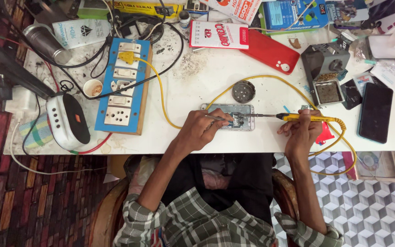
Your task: The person uses a soldering iron and tweezers to work on a small circuit board placed on a white surface. They repeatedly apply heat and adjust components on the board throughout the clip.
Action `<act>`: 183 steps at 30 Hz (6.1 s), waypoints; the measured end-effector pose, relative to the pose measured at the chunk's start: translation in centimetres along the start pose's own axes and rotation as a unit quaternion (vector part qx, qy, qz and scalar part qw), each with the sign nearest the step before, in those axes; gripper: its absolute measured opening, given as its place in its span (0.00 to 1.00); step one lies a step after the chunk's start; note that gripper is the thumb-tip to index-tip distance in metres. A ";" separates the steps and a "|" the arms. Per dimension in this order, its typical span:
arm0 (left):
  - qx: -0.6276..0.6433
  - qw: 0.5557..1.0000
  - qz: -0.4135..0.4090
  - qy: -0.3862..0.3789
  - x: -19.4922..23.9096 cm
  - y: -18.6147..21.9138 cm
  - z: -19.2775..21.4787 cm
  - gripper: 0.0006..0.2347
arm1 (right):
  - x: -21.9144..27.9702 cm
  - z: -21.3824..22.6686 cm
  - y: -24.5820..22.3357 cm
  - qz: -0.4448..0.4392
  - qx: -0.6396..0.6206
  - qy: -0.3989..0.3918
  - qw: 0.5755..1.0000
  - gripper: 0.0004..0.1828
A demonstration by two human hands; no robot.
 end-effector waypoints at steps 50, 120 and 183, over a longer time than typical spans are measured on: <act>-0.043 0.998 0.041 -0.008 0.1 0.8 -0.3 0.04 | 0.2 0.5 -0.1 0.022 -0.145 0.112 0.983 0.12; -0.031 0.999 -0.025 0.030 0.3 0.5 0.1 0.07 | 0.4 0.4 -0.5 0.045 -0.103 0.109 0.988 0.13; -0.037 0.998 -0.044 0.035 0.3 0.5 0.2 0.06 | 0.0 -0.1 0.0 0.015 0.008 0.060 0.998 0.09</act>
Point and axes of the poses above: each hand's wrist, its own x-axis away from the middle knuckle, its own z-axis out of the back of the hand, y = z × x, the point moved 3 cm from there along -x, towards the middle knuckle, and after that the axes turned 10 degrees about -x, right-handed, at the moved point
